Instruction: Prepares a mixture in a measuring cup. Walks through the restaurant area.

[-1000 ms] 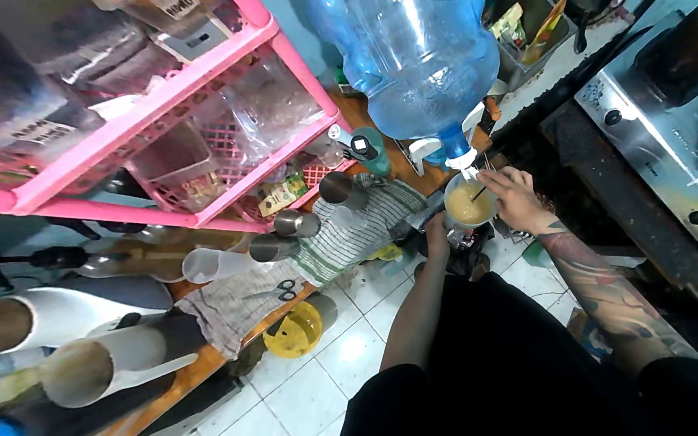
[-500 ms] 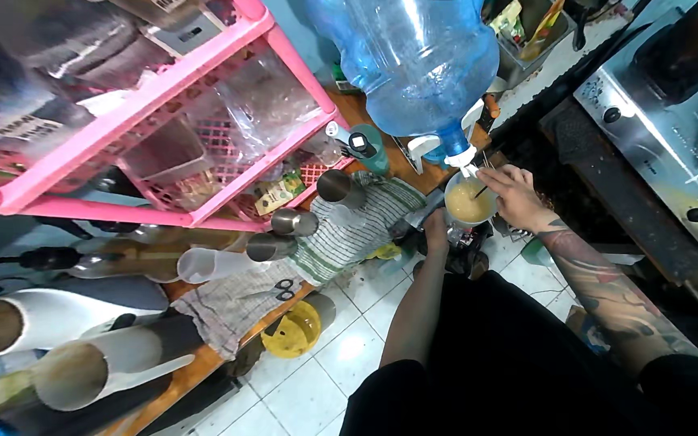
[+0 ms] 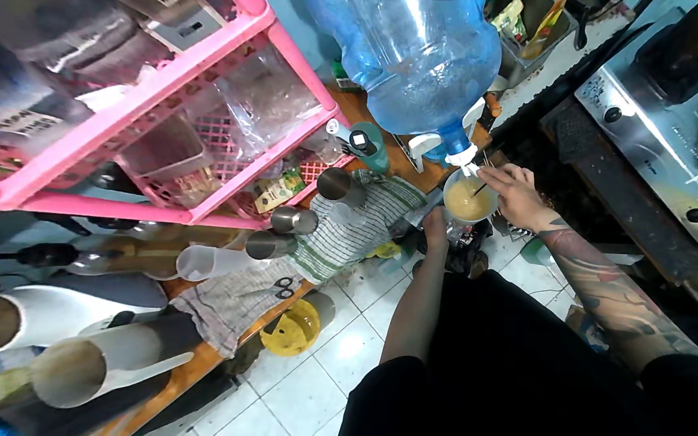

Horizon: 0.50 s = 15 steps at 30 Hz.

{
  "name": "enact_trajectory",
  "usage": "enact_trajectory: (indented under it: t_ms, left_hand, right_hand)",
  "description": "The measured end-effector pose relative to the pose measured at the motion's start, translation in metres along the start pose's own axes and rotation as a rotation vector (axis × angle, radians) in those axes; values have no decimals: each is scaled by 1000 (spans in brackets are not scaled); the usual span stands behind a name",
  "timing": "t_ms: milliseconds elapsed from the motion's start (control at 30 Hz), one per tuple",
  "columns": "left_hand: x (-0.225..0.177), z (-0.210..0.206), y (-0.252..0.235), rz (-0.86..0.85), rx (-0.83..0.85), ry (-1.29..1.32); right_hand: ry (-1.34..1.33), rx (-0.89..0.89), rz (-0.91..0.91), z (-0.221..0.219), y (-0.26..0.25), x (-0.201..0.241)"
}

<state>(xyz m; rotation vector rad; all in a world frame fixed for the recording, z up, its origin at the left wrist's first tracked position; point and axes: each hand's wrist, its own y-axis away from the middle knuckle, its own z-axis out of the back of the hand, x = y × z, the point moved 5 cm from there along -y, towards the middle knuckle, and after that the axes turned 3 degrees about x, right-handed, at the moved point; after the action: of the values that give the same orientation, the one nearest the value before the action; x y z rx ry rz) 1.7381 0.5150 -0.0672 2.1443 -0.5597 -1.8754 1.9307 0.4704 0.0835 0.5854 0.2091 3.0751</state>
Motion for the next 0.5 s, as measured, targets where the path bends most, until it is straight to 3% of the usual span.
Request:
enact_trajectory:
  t_ms: [500]
  left_hand:
    - [2, 3, -1, -25, 42, 24]
  right_hand:
    - [0, -1, -1, -2, 0, -3]
